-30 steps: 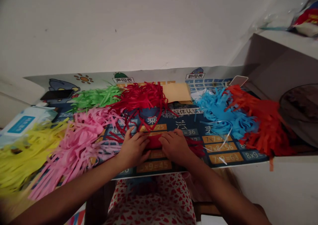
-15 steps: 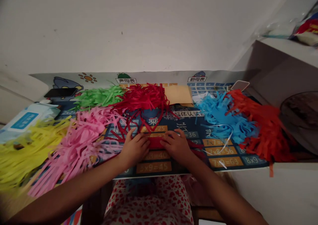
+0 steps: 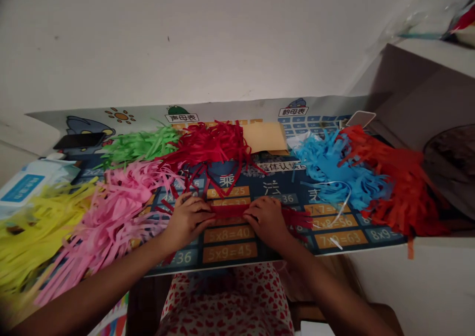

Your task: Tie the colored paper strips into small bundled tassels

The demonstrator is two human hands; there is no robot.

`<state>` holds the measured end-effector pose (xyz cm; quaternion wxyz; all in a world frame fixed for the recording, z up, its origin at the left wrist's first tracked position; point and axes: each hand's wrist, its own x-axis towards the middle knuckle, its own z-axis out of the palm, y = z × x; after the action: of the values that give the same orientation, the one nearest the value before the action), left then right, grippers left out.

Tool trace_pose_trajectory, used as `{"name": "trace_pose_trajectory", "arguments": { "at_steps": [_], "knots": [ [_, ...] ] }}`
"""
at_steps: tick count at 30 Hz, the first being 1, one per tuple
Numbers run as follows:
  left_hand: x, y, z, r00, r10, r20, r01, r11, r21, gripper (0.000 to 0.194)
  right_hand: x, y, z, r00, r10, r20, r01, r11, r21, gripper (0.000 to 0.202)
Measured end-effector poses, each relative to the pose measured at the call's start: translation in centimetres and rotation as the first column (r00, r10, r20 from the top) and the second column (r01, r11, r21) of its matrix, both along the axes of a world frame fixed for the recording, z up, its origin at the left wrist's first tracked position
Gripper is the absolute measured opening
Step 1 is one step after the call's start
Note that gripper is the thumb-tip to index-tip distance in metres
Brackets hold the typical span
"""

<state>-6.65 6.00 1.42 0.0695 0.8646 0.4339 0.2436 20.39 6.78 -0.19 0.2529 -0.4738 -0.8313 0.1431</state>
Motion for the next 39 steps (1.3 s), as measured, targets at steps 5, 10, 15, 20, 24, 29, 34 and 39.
{"name": "trace_pose_trajectory", "arguments": {
  "at_steps": [5, 10, 15, 20, 24, 29, 34, 39],
  "knots": [
    [0.4, 1.0, 0.4, 0.995, 0.101, 0.009, -0.099, 0.984, -0.147, 0.019, -0.8, 1.0, 0.7, 0.992, -0.102, 0.070, 0.112, 0.982, -0.153, 0.020],
    [0.9, 1.7, 0.4, 0.989, 0.127, -0.078, -0.138, 0.977, -0.162, 0.027, -1.5, 1.5, 0.9, 0.980, -0.152, 0.127, 0.171, 0.973, -0.156, 0.020],
    [1.2, 2.3, 0.6, 0.981, 0.104, -0.164, -0.134, 0.973, -0.187, 0.029, -1.6, 1.6, 0.8, 0.974, -0.163, 0.158, 0.186, 0.973, -0.140, 0.021],
    [1.6, 2.5, 0.4, 0.969, 0.139, -0.205, -0.169, 0.976, -0.139, 0.026, -1.9, 1.7, 0.5, 0.968, -0.179, 0.175, 0.202, 0.972, -0.121, 0.018],
    [1.3, 2.2, 0.3, 0.979, 0.088, -0.182, -0.091, 0.996, -0.008, 0.006, -1.0, 1.2, 1.0, 0.979, -0.164, 0.118, 0.168, 0.986, -0.023, 0.007],
    [1.4, 1.3, 0.6, 0.952, -0.061, -0.301, 0.120, 0.976, 0.183, 0.011, 0.5, 0.1, 1.1, 0.956, 0.104, 0.273, -0.182, 0.943, 0.278, 0.009],
    [2.8, 0.6, 1.3, 0.935, -0.008, -0.354, 0.079, 0.979, 0.188, 0.011, 0.2, 1.4, 0.9, 0.929, 0.173, 0.326, -0.285, 0.897, 0.337, 0.013],
    [3.5, 1.1, 0.8, 0.948, 0.054, -0.314, 0.016, 0.976, 0.216, 0.006, -1.2, 2.3, 3.4, 0.965, 0.082, 0.250, -0.142, 0.962, 0.234, 0.005]
  ]
}}
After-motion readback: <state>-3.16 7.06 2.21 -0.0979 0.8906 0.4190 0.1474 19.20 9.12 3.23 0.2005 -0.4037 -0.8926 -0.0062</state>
